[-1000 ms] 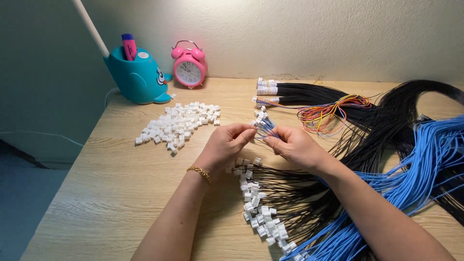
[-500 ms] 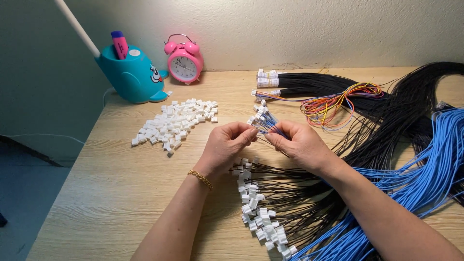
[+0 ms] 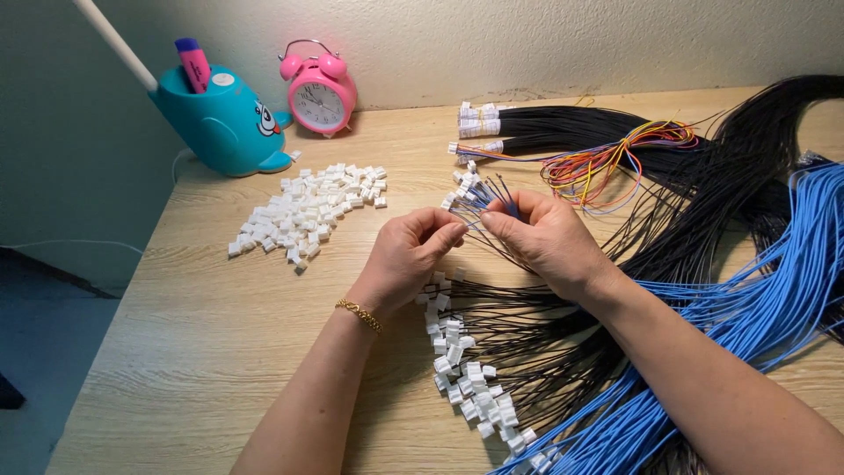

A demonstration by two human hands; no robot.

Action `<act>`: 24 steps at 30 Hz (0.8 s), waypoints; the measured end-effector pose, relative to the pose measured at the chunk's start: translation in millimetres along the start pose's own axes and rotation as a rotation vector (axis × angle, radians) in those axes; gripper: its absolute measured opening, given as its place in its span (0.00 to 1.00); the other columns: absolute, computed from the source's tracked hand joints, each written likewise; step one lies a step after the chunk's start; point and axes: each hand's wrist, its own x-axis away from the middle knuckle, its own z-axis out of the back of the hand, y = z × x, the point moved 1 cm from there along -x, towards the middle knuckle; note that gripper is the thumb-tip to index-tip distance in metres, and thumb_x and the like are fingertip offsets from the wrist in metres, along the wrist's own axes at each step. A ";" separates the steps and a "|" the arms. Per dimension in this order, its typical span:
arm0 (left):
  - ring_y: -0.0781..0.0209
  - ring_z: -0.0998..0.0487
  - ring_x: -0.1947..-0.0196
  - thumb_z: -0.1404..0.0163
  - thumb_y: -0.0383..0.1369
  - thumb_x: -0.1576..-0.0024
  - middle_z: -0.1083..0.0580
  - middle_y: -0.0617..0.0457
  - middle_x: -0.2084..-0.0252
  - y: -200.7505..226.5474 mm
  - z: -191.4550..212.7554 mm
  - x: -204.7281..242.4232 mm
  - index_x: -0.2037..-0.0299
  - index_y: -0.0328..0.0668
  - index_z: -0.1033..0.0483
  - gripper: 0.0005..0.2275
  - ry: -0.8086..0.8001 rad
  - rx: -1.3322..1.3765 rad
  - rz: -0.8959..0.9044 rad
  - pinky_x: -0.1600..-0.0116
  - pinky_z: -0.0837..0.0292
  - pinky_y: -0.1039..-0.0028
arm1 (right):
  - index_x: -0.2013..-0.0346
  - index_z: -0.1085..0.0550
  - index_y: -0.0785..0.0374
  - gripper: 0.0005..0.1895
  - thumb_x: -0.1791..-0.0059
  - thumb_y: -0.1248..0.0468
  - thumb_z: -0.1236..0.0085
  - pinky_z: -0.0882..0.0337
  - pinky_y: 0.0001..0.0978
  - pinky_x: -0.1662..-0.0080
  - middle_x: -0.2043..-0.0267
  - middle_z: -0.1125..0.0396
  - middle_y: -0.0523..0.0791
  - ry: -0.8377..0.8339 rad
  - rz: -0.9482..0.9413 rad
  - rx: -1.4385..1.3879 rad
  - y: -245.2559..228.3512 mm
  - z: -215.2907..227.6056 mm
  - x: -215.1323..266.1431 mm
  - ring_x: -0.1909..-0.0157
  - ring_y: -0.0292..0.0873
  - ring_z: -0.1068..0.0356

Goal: The person assembles wire harnesses by inserting multiple blue wires into white plastic connectors. They repeatedly pick up a connector, align the wires, and push them into the housing until secured. The completed harnesses are placed on the table alongside other finished bundles.

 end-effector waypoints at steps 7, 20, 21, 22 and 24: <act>0.68 0.27 0.69 0.47 0.33 0.43 0.22 0.51 0.72 4.8 2.0 4.2 0.60 0.40 0.20 0.06 -0.044 -0.155 -0.002 0.64 0.30 0.79 | 0.71 0.22 0.61 0.02 0.57 0.66 0.37 0.48 0.18 0.75 0.84 0.38 0.39 -0.028 -0.046 0.285 -4.8 8.8 -5.5 0.79 0.31 0.46; 0.43 0.22 0.59 0.43 0.33 0.53 0.24 0.46 0.61 -0.9 0.5 6.1 0.67 0.44 0.17 0.06 -0.293 -0.707 -0.149 0.56 0.25 0.62 | 0.67 0.26 0.64 0.05 0.50 0.64 0.45 0.48 0.16 0.78 0.86 0.42 0.39 -0.159 0.002 0.149 7.4 15.1 -5.5 0.82 0.29 0.45; 0.45 0.22 0.59 0.43 0.32 0.53 0.24 0.47 0.61 -1.8 0.0 6.2 0.67 0.44 0.18 0.06 -0.296 -0.703 -0.129 0.56 0.25 0.64 | 0.67 0.25 0.63 0.06 0.51 0.63 0.42 0.46 0.17 0.77 0.84 0.40 0.39 -0.146 -0.011 0.174 9.8 17.5 -6.0 0.80 0.30 0.45; 0.45 0.22 0.59 0.43 0.32 0.53 0.24 0.47 0.61 4.7 0.4 7.3 0.67 0.44 0.18 0.06 -0.298 -0.704 -0.128 0.56 0.25 0.64 | 0.67 0.25 0.63 0.06 0.51 0.63 0.42 0.46 0.17 0.77 0.84 0.40 0.39 -0.145 -0.011 0.172 8.4 17.3 -5.8 0.80 0.30 0.45; 0.60 0.21 0.67 0.47 0.36 0.47 0.24 0.53 0.71 16.7 2.8 9.0 0.63 0.47 0.20 0.07 -0.234 -0.540 0.065 0.62 0.25 0.70 | 0.68 0.23 0.63 0.06 0.51 0.62 0.40 0.41 0.17 0.74 0.82 0.36 0.39 -0.115 -0.019 0.177 5.5 16.9 -5.8 0.77 0.30 0.42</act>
